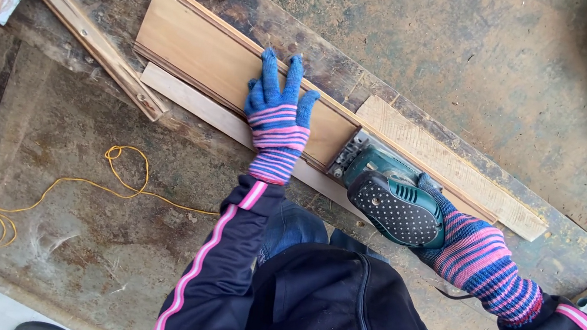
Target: The recorder is sanding a wooden board, first manually using a piece of sandpaper and then using an electric orbital sander.
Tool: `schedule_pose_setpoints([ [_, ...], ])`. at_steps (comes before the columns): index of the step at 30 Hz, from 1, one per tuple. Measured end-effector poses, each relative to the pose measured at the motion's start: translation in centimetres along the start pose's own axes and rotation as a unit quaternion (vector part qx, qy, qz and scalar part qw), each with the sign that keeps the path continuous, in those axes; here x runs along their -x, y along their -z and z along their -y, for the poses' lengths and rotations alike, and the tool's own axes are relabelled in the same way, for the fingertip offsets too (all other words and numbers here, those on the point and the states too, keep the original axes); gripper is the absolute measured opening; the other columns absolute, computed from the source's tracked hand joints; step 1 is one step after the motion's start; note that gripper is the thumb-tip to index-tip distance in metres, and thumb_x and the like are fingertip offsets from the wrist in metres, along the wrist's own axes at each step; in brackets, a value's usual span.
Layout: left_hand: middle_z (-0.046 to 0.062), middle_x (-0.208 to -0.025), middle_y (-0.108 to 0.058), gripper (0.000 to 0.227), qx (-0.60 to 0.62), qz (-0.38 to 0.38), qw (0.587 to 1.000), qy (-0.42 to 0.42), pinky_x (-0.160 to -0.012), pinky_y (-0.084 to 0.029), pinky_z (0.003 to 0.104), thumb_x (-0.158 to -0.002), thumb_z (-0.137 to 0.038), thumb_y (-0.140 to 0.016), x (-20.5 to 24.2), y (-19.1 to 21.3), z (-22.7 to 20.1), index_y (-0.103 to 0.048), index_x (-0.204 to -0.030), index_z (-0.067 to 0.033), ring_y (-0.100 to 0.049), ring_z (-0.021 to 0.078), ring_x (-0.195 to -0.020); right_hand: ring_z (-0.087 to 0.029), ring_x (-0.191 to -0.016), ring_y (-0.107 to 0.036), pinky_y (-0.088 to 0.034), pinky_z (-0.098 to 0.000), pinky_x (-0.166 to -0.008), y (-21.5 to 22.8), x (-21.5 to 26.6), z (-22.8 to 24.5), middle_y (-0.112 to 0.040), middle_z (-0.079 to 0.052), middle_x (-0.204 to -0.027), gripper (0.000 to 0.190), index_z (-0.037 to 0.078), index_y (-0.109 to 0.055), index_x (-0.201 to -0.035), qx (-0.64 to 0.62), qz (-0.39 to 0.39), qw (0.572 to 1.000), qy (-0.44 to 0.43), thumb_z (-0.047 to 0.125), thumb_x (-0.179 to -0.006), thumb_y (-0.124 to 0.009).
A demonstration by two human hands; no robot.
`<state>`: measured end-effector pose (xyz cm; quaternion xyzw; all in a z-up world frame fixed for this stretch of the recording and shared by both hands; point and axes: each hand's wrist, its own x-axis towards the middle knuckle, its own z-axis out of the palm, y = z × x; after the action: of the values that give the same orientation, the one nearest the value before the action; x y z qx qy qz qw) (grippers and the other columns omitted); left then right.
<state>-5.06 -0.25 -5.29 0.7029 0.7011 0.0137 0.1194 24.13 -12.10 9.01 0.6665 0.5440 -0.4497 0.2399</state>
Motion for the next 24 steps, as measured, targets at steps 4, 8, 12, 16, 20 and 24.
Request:
schedule_pose_setpoints([
  [4, 0.018, -0.172, -0.018, 0.109, 0.066, 0.048, 0.997, 0.008, -0.123, -0.022, 0.062, -0.082, -0.081, -0.063, -2.0, 3.6, 2.7, -0.026, -0.165, -0.0201, -0.029, 0.0464, -0.146, -0.032, -0.076, -0.075, -0.061, -0.0408, -0.070, 1.1, 0.3, 1.8, -0.075, -0.016, -0.078, 0.078, 0.019, -0.059, -0.138, -0.009, 0.006, 1.000, -0.024, 0.051, -0.073, -0.086],
  [8, 0.022, -0.166, -0.019, 0.128, -0.005, -0.004, 0.999, -0.033, -0.124, -0.008, 0.071, -0.073, -0.095, -0.064, -3.8, 6.1, 5.7, -0.023, -0.163, -0.0141, -0.020, 0.0451, -0.154, -0.031, -0.077, -0.076, -0.061, -0.0402, -0.070, 0.5, -0.3, 1.5, -0.076, -0.015, -0.080, 0.070, 0.015, -0.065, -0.127, -0.026, -0.007, 1.000, -0.012, 0.052, -0.071, -0.088],
  [12, 0.026, -0.170, -0.012, 0.127, -0.050, 0.047, 0.996, 0.049, -0.122, 0.001, 0.072, -0.080, -0.094, -0.058, -5.3, 6.0, 9.5, -0.013, -0.165, -0.0097, -0.006, 0.0475, -0.157, -0.032, -0.081, -0.075, -0.061, -0.0410, -0.075, 1.3, -0.5, 2.9, -0.077, -0.015, -0.083, 0.072, 0.020, -0.062, -0.132, -0.023, 0.001, 1.000, 0.004, 0.048, -0.071, -0.088],
  [16, 0.029, -0.172, -0.010, 0.115, -0.069, 0.026, 0.997, 0.011, -0.123, 0.002, 0.074, -0.098, -0.086, -0.054, -5.4, 4.7, 11.9, -0.011, -0.168, -0.0055, -0.004, 0.0504, -0.158, -0.035, -0.083, -0.075, -0.060, -0.0425, -0.074, 1.8, -0.5, 4.1, -0.077, -0.016, -0.089, 0.091, 0.023, -0.052, -0.150, -0.074, -0.038, 0.996, 0.044, 0.045, -0.069, -0.088],
  [20, 0.029, -0.171, -0.011, 0.113, -0.061, 0.035, 0.997, 0.010, -0.123, 0.001, 0.074, -0.099, -0.083, -0.054, -5.4, 4.2, 12.0, -0.010, -0.167, -0.0040, -0.004, 0.0516, -0.158, -0.033, -0.086, -0.076, -0.061, -0.0411, -0.077, 3.0, -0.3, 6.1, -0.078, -0.015, -0.091, 0.092, 0.030, -0.047, -0.155, -0.060, -0.004, 0.998, 0.005, 0.044, -0.073, -0.086],
  [24, 0.029, -0.171, -0.010, 0.112, -0.065, 0.023, 0.998, -0.001, -0.122, 0.001, 0.074, -0.100, -0.082, -0.054, -5.4, 4.0, 12.2, -0.010, -0.167, -0.0045, -0.004, 0.0521, -0.157, -0.033, -0.086, -0.076, -0.061, -0.0412, -0.075, 3.0, -0.7, 6.9, -0.078, -0.013, -0.093, 0.091, 0.028, -0.048, -0.153, -0.072, -0.005, 0.997, 0.016, 0.046, -0.072, -0.086],
])
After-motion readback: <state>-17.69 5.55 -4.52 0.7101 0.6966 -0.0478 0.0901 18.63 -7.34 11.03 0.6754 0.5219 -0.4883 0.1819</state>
